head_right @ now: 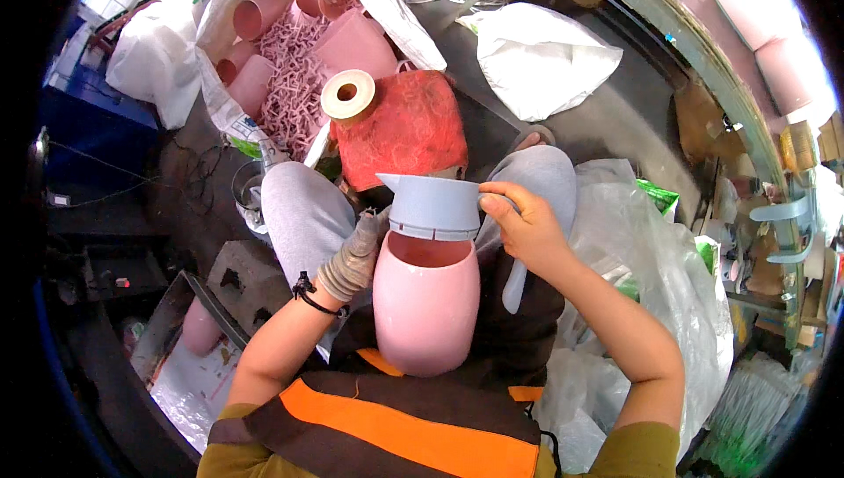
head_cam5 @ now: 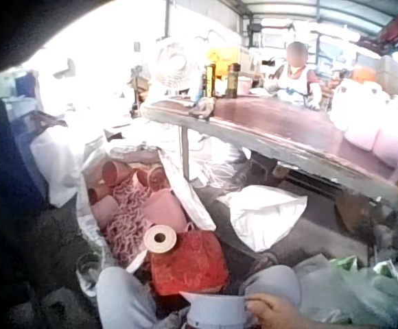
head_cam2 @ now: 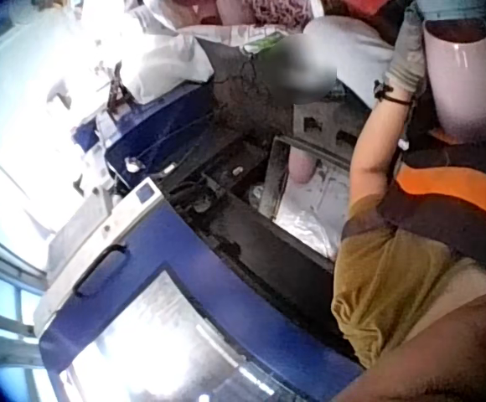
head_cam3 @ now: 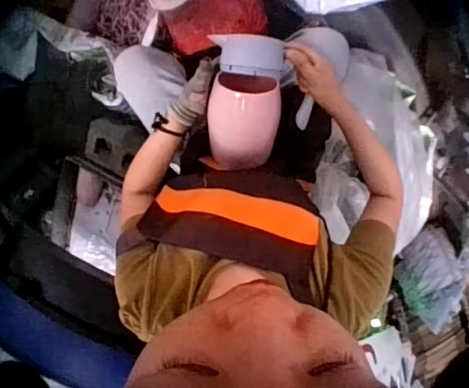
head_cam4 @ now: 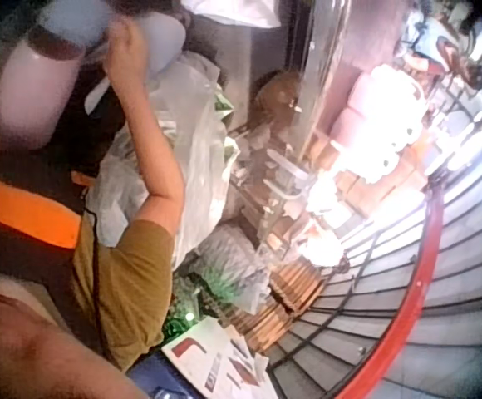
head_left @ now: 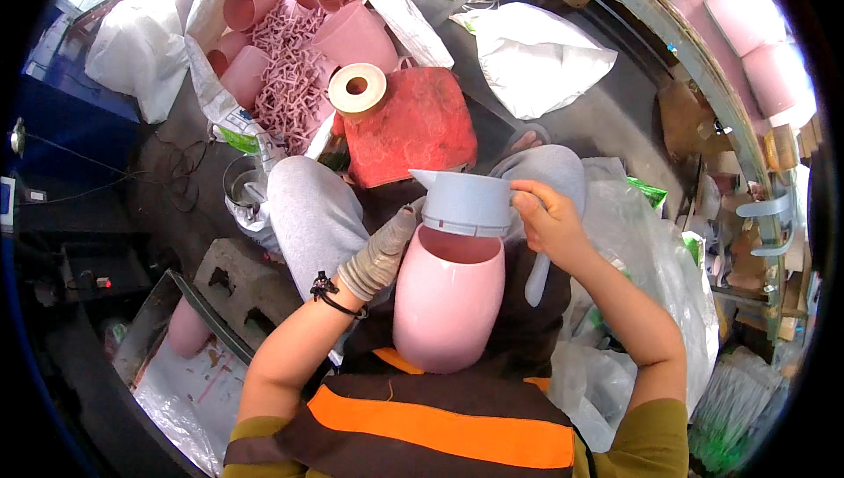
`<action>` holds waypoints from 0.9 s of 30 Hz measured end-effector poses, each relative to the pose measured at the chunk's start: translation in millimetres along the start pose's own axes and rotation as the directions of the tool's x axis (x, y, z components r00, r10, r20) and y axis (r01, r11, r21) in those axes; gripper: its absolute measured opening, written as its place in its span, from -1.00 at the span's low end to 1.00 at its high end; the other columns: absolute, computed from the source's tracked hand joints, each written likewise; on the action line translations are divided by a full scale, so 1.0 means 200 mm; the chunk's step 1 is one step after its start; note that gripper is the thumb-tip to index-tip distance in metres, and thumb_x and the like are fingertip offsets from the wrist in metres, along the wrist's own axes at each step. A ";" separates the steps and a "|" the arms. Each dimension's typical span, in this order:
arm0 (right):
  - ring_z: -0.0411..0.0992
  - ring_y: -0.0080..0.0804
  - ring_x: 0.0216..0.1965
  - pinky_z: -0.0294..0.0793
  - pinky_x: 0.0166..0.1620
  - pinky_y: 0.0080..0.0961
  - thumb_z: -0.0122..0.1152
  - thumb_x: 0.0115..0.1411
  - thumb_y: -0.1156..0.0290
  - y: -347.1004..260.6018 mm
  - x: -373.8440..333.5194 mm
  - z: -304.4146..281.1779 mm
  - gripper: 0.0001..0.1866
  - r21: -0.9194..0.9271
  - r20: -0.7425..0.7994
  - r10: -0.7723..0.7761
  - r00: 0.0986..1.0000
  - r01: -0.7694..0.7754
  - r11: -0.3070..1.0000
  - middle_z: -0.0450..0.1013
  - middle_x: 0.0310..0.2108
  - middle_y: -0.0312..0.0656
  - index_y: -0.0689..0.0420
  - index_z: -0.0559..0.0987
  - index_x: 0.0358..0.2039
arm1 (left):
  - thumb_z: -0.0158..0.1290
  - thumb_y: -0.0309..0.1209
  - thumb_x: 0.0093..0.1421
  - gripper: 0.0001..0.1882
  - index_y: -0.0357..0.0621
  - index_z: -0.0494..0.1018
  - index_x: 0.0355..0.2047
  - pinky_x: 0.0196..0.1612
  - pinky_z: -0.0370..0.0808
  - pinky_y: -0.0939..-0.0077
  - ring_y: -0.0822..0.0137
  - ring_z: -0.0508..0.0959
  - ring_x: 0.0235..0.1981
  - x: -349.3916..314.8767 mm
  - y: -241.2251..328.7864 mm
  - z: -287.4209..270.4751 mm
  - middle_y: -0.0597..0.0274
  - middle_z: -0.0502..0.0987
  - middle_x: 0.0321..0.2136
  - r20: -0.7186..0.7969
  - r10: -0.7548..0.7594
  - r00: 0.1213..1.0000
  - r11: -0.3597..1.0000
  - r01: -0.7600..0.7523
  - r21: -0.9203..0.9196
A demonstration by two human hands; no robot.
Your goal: The person assembles pink plastic pitchers by hand, fitting grey lids onto the bodies and moving them to a collection area.
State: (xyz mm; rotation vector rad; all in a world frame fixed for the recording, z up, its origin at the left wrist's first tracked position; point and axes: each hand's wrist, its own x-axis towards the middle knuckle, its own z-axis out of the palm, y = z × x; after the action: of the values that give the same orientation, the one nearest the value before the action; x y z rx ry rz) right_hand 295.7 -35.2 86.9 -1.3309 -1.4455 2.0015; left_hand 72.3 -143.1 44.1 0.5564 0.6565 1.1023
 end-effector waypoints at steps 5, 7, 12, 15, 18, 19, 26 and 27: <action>0.12 -0.76 -0.70 0.07 -0.65 -0.69 0.11 0.29 0.15 0.00 0.01 0.01 -0.64 -0.174 -0.024 -0.059 0.998 0.054 0.983 0.23 -0.67 -0.46 0.15 0.51 -0.06 | -0.01 0.20 0.15 -0.12 -0.19 0.14 0.26 0.25 0.21 0.40 0.34 0.31 0.18 0.01 -0.01 -0.02 0.18 0.29 0.19 0.011 0.002 1.000 0.997 -0.001 -0.081; 0.13 -0.75 -0.70 0.09 -0.64 -0.68 0.12 0.28 0.16 0.00 0.01 0.02 -0.64 -0.252 -0.035 -0.132 0.991 0.119 0.960 0.26 -0.66 -0.45 0.16 0.52 -0.08 | 0.04 0.13 0.18 -0.18 -0.18 0.15 0.26 0.24 0.22 0.45 0.38 0.32 0.16 0.00 -0.02 -0.03 0.21 0.31 0.16 0.009 -0.004 1.000 0.993 0.005 -0.122; 0.16 -0.73 -0.68 0.12 -0.62 -0.68 0.12 0.28 0.16 0.04 0.00 0.07 -0.64 -0.217 -0.116 -0.080 0.990 0.053 0.975 0.34 -0.59 -0.43 0.18 0.53 -0.09 | 0.08 0.14 0.14 -0.13 -0.18 0.13 0.26 0.23 0.24 0.46 0.39 0.32 0.16 -0.01 0.00 -0.02 0.21 0.30 0.16 -0.033 -0.052 0.998 0.995 0.049 -0.082; 0.33 -0.62 -0.54 0.32 -0.46 -0.63 0.11 0.29 0.18 0.03 0.01 0.07 -0.65 -0.244 -0.095 -0.015 0.995 -0.008 0.970 0.46 -0.45 -0.31 0.20 0.52 -0.08 | 0.09 0.15 0.13 -0.14 -0.19 0.16 0.24 0.20 0.28 0.45 0.38 0.36 0.13 -0.01 -0.01 -0.03 0.17 0.35 0.13 -0.032 -0.052 0.998 0.993 0.048 -0.111; 0.43 -0.46 -0.31 0.40 -0.21 -0.53 0.09 0.29 0.21 0.07 0.02 0.06 -0.65 -0.382 -0.046 -0.245 0.968 0.210 0.900 0.51 -0.28 -0.18 0.21 0.51 -0.06 | 0.08 0.13 0.16 -0.19 -0.20 0.20 0.22 0.17 0.32 0.43 0.37 0.40 0.09 -0.02 0.00 -0.01 0.14 0.40 0.07 -0.024 -0.048 0.999 0.984 0.043 -0.171; 0.45 -0.42 -0.24 0.41 -0.14 -0.50 0.09 0.30 0.22 0.08 0.02 0.06 -0.65 -0.417 -0.031 -0.286 0.958 0.248 0.874 0.51 -0.23 -0.14 0.22 0.50 -0.05 | 0.07 0.12 0.16 -0.20 -0.21 0.21 0.21 0.17 0.33 0.43 0.37 0.41 0.08 -0.02 0.00 -0.01 0.14 0.41 0.06 -0.035 -0.047 0.998 0.985 0.040 -0.168; 0.47 -0.30 -0.16 0.40 -0.06 -0.47 0.07 0.30 0.26 0.09 0.00 0.03 -0.67 -0.463 0.021 -0.312 0.950 0.285 0.839 0.51 -0.18 -0.08 0.22 0.48 -0.04 | 0.07 0.11 0.17 -0.23 -0.24 0.24 0.18 0.15 0.34 0.46 0.37 0.43 0.05 -0.02 -0.03 -0.03 0.15 0.42 0.05 -0.063 -0.027 0.998 0.994 0.020 -0.107; 0.47 -0.30 -0.15 0.40 -0.06 -0.47 0.07 0.30 0.27 0.09 0.00 0.03 -0.67 -0.466 0.020 -0.311 0.950 0.284 0.838 0.51 -0.18 -0.08 0.22 0.48 -0.04 | 0.07 0.11 0.17 -0.23 -0.24 0.25 0.18 0.15 0.34 0.46 0.37 0.43 0.05 -0.02 -0.03 -0.02 0.15 0.42 0.05 -0.059 -0.018 0.998 0.996 0.012 -0.090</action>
State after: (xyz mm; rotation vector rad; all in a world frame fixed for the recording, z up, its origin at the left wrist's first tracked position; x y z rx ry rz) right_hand 294.7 -45.5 71.4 -1.2182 -2.0500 1.4572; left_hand 71.5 -147.5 37.5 0.4425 0.6587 1.1319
